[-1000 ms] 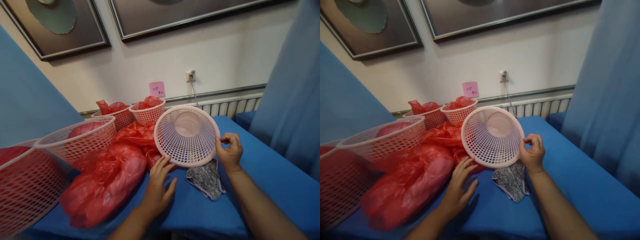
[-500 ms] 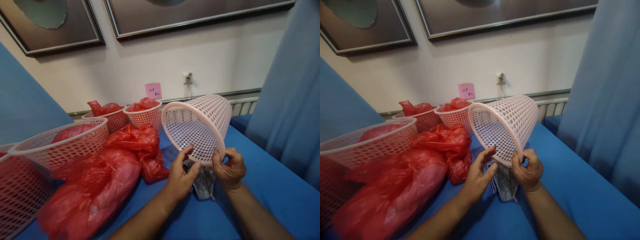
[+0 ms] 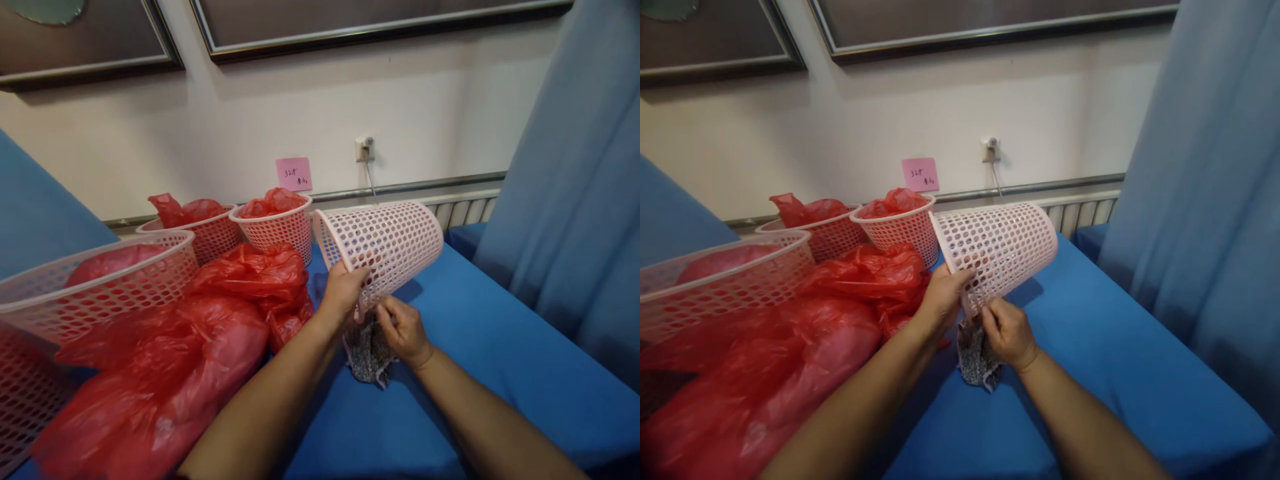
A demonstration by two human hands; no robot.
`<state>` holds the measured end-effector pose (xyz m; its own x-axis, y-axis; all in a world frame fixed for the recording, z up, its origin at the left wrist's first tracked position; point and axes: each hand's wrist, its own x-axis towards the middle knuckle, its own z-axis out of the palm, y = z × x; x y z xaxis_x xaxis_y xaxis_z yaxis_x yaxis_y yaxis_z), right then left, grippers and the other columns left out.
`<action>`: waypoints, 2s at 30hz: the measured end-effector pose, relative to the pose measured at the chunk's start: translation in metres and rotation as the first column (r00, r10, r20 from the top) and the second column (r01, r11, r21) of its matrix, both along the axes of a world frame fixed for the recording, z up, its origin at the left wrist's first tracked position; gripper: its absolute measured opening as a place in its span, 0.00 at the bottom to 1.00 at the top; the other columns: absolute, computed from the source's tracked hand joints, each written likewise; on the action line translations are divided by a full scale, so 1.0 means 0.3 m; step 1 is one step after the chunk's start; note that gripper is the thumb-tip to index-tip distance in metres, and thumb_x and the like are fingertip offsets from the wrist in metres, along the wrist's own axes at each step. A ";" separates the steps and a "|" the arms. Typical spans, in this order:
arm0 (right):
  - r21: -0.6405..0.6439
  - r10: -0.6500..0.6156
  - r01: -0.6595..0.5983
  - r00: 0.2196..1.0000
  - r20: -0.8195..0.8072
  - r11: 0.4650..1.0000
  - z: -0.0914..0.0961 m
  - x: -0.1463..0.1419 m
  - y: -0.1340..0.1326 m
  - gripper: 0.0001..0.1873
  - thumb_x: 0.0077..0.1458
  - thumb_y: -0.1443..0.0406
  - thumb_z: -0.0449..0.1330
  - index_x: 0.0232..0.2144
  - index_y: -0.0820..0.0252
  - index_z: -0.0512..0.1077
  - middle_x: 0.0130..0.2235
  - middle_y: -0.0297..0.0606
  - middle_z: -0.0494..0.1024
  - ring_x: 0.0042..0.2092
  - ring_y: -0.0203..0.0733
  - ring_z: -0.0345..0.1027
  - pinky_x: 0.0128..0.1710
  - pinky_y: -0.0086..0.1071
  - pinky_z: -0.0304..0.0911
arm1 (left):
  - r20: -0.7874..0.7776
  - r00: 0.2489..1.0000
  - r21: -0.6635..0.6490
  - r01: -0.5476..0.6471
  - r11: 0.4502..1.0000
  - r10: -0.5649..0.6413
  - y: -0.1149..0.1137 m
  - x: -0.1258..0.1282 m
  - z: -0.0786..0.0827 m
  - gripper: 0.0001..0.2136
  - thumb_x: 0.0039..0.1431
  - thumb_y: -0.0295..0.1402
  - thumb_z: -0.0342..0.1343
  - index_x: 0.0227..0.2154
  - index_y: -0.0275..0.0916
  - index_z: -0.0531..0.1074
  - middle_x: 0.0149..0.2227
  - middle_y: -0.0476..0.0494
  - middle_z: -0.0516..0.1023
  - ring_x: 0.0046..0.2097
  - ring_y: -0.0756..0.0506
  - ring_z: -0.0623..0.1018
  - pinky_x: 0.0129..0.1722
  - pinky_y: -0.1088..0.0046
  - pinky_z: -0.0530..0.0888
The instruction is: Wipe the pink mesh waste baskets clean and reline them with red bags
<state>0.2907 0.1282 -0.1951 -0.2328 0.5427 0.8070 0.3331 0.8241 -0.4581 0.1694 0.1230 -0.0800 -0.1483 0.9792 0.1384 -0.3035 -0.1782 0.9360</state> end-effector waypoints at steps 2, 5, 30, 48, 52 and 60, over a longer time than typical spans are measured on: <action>-0.176 -0.160 0.166 0.986 0.047 0.970 -0.009 0.018 0.036 0.15 0.68 0.63 0.49 0.28 0.56 0.66 0.26 0.33 0.71 0.29 0.38 0.66 0.33 0.31 0.59 | 0.018 0.999 0.059 0.028 0.998 -0.029 -0.004 -0.033 0.014 0.19 0.43 0.33 0.70 0.40 0.34 0.80 0.42 0.38 0.85 0.45 0.36 0.84 0.51 0.57 0.78; -0.362 -0.282 0.391 0.905 0.318 0.846 -0.006 0.034 0.073 0.11 0.65 0.64 0.51 0.33 0.59 0.72 0.35 0.41 0.79 0.38 0.44 0.72 0.40 0.34 0.61 | -0.012 0.999 0.145 0.046 0.988 -0.044 -0.016 -0.096 0.010 0.22 0.44 0.37 0.72 0.43 0.34 0.80 0.46 0.36 0.85 0.49 0.36 0.83 0.55 0.56 0.76; -0.596 0.122 0.033 0.968 0.218 0.802 -0.004 -0.019 -0.003 0.39 0.44 0.77 0.54 0.60 0.55 0.70 0.54 0.41 0.77 0.56 0.45 0.71 0.61 0.40 0.64 | -0.316 0.938 0.080 -0.121 0.989 0.141 -0.008 -0.289 -0.382 0.20 0.51 0.41 0.67 0.44 0.34 0.80 0.46 0.38 0.85 0.50 0.39 0.82 0.56 0.59 0.75; 0.182 -0.290 0.296 0.955 -0.059 0.938 0.073 -0.202 -0.029 0.41 0.55 0.64 0.63 0.68 0.49 0.54 0.74 0.48 0.30 0.72 0.68 0.39 0.62 0.64 0.58 | -0.582 0.805 0.149 -0.029 0.988 0.111 -0.080 -0.252 -0.342 0.11 0.53 0.42 0.60 0.25 0.40 0.73 0.24 0.47 0.75 0.29 0.44 0.74 0.32 0.68 0.74; 0.268 -0.255 0.267 0.964 -0.080 0.926 0.048 -0.153 0.003 0.37 0.53 0.74 0.57 0.63 0.46 0.63 0.73 0.44 0.41 0.71 0.60 0.48 0.62 0.55 0.63 | -0.600 0.796 0.091 -0.023 0.996 0.073 -0.090 -0.238 -0.330 0.12 0.54 0.43 0.60 0.26 0.38 0.75 0.25 0.46 0.76 0.31 0.43 0.76 0.34 0.67 0.75; -0.287 -0.603 0.548 0.782 -0.159 0.786 0.009 0.016 0.274 0.31 0.54 0.73 0.52 0.61 0.59 0.66 0.68 0.52 0.54 0.70 0.56 0.50 0.67 0.56 0.55 | -0.615 0.786 0.141 0.026 0.990 0.067 -0.089 -0.235 -0.320 0.17 0.64 0.42 0.56 0.49 0.39 0.80 0.50 0.38 0.82 0.56 0.37 0.78 0.62 0.57 0.70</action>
<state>0.2956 0.2103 -0.1925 0.3559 0.6775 0.6436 0.5752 0.3840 -0.7223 0.0990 0.0961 -0.1760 -0.0058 0.9415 0.3369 0.3357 -0.3156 0.8876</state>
